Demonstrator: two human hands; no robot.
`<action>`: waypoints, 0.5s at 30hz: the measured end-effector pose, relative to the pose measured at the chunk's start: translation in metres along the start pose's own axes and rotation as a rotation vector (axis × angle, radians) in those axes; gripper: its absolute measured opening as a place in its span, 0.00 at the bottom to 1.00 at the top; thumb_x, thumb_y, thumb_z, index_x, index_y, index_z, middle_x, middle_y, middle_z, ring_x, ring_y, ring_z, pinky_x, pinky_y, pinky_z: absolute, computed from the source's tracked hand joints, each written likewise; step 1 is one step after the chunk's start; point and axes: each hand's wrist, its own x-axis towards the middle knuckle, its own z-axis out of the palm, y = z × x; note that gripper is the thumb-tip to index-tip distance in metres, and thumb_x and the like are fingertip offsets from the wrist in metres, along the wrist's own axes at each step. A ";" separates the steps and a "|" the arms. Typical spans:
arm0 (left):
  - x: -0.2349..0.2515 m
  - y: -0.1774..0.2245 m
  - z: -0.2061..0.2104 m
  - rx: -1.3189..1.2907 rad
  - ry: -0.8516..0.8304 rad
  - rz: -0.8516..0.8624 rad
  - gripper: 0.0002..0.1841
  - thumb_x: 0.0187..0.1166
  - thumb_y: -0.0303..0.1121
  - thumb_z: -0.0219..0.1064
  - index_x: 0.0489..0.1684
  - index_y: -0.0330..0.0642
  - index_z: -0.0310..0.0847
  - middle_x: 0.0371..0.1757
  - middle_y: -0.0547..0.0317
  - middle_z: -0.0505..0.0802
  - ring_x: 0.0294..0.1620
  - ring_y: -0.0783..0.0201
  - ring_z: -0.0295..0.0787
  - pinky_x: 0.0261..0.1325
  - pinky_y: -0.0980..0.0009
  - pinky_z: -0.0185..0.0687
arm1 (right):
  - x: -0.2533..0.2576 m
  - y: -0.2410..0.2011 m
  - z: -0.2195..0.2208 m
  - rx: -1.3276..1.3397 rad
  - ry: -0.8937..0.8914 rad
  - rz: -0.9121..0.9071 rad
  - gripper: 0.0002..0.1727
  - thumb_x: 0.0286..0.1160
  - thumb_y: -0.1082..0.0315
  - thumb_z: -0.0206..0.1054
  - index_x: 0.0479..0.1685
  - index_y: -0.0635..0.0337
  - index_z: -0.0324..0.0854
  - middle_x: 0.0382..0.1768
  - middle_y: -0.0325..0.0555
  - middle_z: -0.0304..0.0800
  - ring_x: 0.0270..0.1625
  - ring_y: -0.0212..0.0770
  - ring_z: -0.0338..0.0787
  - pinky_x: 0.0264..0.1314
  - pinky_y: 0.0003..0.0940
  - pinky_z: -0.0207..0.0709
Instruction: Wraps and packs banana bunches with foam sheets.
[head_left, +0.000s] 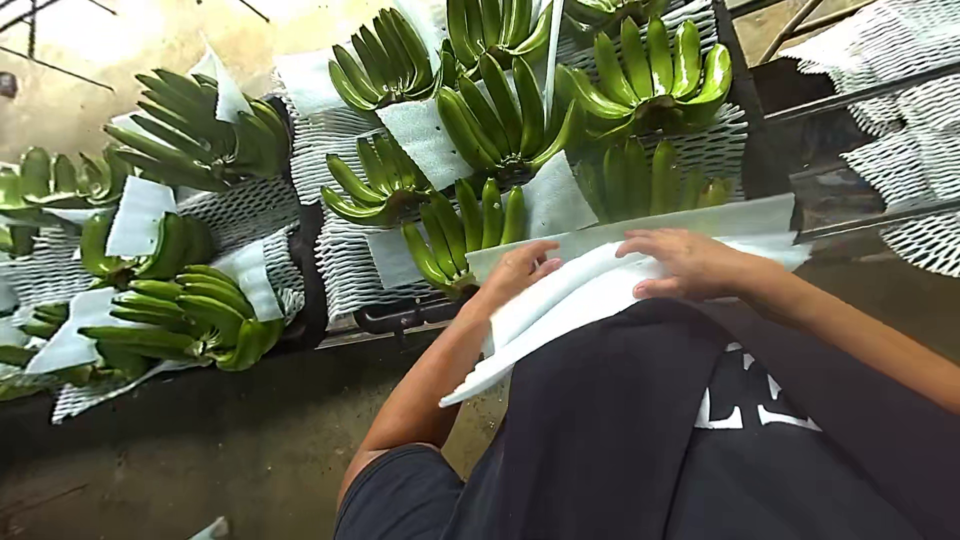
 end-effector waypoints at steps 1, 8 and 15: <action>0.008 0.006 0.014 0.163 0.154 0.042 0.19 0.83 0.35 0.68 0.67 0.34 0.84 0.53 0.38 0.92 0.54 0.42 0.90 0.58 0.43 0.84 | -0.008 0.006 -0.001 0.009 -0.005 -0.007 0.35 0.75 0.38 0.67 0.73 0.52 0.81 0.74 0.56 0.83 0.76 0.58 0.82 0.74 0.63 0.72; 0.040 0.043 0.054 0.433 0.248 -0.151 0.27 0.70 0.37 0.80 0.65 0.32 0.82 0.58 0.33 0.91 0.63 0.32 0.86 0.70 0.27 0.64 | -0.052 0.055 0.002 0.045 0.043 -0.231 0.31 0.85 0.39 0.54 0.62 0.57 0.87 0.55 0.55 0.93 0.60 0.57 0.91 0.63 0.59 0.79; 0.046 0.092 0.042 0.279 0.363 -0.248 0.15 0.85 0.35 0.63 0.47 0.27 0.86 0.48 0.35 0.91 0.52 0.36 0.90 0.56 0.34 0.82 | -0.071 0.078 -0.019 0.116 -0.062 -0.403 0.30 0.90 0.45 0.48 0.61 0.61 0.86 0.61 0.56 0.92 0.65 0.58 0.90 0.70 0.59 0.75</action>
